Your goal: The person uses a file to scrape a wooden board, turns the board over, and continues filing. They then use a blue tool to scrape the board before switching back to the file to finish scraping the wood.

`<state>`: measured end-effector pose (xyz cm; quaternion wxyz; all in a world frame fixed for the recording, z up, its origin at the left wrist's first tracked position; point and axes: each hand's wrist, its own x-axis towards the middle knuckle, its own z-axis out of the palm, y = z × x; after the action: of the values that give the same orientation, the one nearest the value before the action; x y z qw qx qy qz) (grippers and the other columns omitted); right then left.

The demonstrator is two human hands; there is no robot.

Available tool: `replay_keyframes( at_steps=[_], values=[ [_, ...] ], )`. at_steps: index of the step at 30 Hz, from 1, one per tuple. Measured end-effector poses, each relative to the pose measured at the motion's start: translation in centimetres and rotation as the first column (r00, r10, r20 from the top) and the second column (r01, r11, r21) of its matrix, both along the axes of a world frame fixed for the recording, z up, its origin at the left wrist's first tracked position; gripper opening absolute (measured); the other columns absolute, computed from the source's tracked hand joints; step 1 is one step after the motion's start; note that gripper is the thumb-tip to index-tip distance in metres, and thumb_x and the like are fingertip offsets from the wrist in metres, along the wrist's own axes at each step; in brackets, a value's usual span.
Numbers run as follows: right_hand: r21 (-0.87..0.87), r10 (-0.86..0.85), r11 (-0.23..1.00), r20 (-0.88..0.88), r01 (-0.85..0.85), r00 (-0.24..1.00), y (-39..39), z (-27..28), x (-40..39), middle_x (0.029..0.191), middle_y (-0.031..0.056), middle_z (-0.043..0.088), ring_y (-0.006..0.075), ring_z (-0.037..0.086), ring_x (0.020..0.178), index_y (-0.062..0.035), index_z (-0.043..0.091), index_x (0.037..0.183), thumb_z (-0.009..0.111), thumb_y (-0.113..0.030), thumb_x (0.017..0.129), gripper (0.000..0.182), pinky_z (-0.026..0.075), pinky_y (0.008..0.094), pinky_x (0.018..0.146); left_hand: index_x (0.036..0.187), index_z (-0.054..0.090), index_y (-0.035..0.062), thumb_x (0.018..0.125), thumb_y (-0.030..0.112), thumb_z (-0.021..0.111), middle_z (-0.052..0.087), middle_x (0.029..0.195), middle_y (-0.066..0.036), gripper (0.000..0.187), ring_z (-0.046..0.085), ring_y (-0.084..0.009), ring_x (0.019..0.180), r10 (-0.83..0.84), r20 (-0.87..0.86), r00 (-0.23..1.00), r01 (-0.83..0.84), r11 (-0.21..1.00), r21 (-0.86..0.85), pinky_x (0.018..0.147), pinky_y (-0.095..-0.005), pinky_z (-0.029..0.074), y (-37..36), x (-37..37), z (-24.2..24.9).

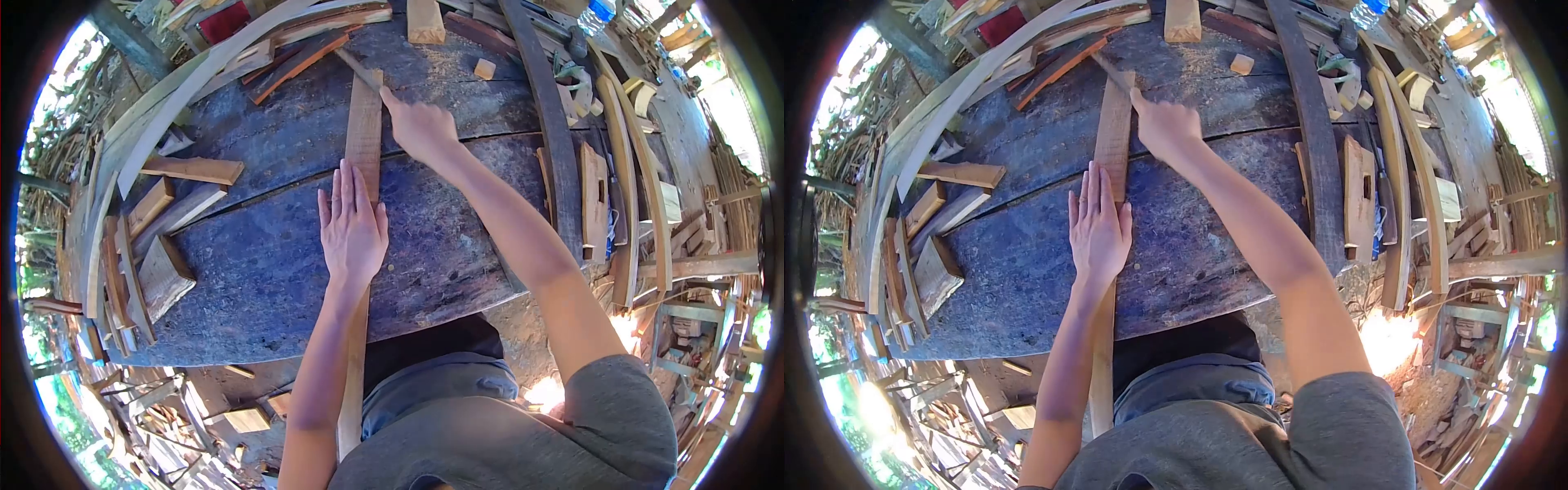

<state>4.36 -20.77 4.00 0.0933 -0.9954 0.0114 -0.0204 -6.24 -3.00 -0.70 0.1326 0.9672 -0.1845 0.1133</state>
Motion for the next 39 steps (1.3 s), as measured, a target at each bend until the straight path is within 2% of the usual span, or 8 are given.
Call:
replay_keyframes(
  at_steps=[4,8,12,19,23,29,34,39],
  values=[
    [-0.062,0.007,0.998,-0.185,-0.019,0.983,-0.3,1.0,-5.9,0.088,0.0188,0.074,0.0378,0.074,0.082,-0.0292,0.039,0.155,0.047,-0.019,0.100,0.057,0.059,0.0511,0.074,0.154,0.033,-0.0017,0.102,0.027,0.048,0.027,0.164,-0.017,0.062,0.027,-0.0305,0.152,-0.001,-0.025,1.000,0.001,1.000,-0.012,0.124,-0.0495,0.020,-0.1,-0.1,0.5],
    [-0.038,0.000,0.999,-0.086,-0.003,0.996,-1.0,0.7,-2.0,0.093,0.0172,0.075,0.0327,0.075,0.085,-0.0271,0.043,0.153,0.050,-0.015,0.095,0.060,0.059,0.0461,0.074,0.154,0.033,-0.0019,0.102,0.027,0.048,0.028,0.164,-0.017,0.061,0.026,-0.0301,0.153,-0.015,-0.001,1.000,0.015,1.000,0.015,0.125,-0.0488,0.020,0.0,0.0,0.3],
    [-0.018,-0.021,1.000,-0.003,0.021,1.000,0.5,0.0,1.2,0.087,0.0171,0.075,0.0354,0.074,0.079,-0.0296,0.040,0.154,0.046,-0.020,0.100,0.056,0.059,0.0494,0.071,0.155,0.033,-0.0014,0.102,0.028,0.047,0.028,0.164,-0.017,0.061,0.026,-0.0302,0.153,0.020,-0.009,1.000,-0.020,0.999,0.030,0.125,-0.0490,0.019,-0.3,0.1,0.4],
    [-0.079,0.022,0.996,-0.127,-0.032,0.992,0.2,0.8,-5.2,0.088,0.0182,0.074,0.0379,0.074,0.083,-0.0292,0.039,0.154,0.046,-0.019,0.099,0.057,0.059,0.0513,0.071,0.155,0.032,-0.0004,0.102,0.028,0.047,0.029,0.164,-0.017,0.062,0.026,-0.0302,0.153,0.015,-0.015,1.000,-0.015,0.999,-0.031,0.125,-0.0501,0.019,-0.2,0.0,0.5],
    [-0.063,-0.012,0.998,-0.133,0.004,0.991,-0.5,1.6,-1.9,0.098,0.0185,0.075,0.0362,0.075,0.090,-0.0229,0.042,0.152,0.049,-0.015,0.095,0.059,0.059,0.0489,0.077,0.155,0.031,-0.0010,0.102,0.029,0.047,0.027,0.164,-0.017,0.063,0.026,-0.0301,0.153,0.006,-0.019,1.000,-0.005,0.999,0.034,0.124,-0.0502,0.019,-0.2,0.0,0.3],
    [-0.017,-0.037,0.999,0.014,0.037,0.999,-0.5,0.2,0.8,0.094,0.0181,0.075,0.0370,0.074,0.088,-0.0222,0.043,0.152,0.048,-0.014,0.095,0.058,0.060,0.0495,0.076,0.155,0.031,-0.0018,0.102,0.028,0.048,0.027,0.164,-0.017,0.064,0.027,-0.0306,0.152,0.019,-0.037,0.999,-0.019,1.000,-0.012,0.124,-0.0505,0.019,-0.3,0.0,0.5],
    [-0.088,0.015,0.996,-0.175,-0.031,0.984,-0.3,1.5,-5.1,0.093,0.0192,0.075,0.0372,0.075,0.083,-0.0242,0.043,0.151,0.045,-0.015,0.096,0.056,0.059,0.0505,0.072,0.155,0.033,-0.0018,0.102,0.028,0.048,0.028,0.164,-0.017,0.062,0.028,-0.0303,0.152,0.014,-0.039,0.999,-0.015,1.000,-0.027,0.124,-0.0506,0.020,-0.4,-0.1,0.8],
    [-0.045,-0.007,0.999,-0.042,0.005,0.999,-0.1,-0.1,1.7,0.093,0.0191,0.074,0.0375,0.074,0.085,-0.0255,0.042,0.151,0.046,-0.016,0.096,0.055,0.059,0.0503,0.075,0.154,0.034,-0.0019,0.102,0.027,0.048,0.030,0.163,-0.017,0.062,0.029,-0.0301,0.152,0.008,0.002,1.000,-0.008,1.000,-0.006,0.124,-0.0511,0.019,-0.4,0.0,0.6]
  ],
)
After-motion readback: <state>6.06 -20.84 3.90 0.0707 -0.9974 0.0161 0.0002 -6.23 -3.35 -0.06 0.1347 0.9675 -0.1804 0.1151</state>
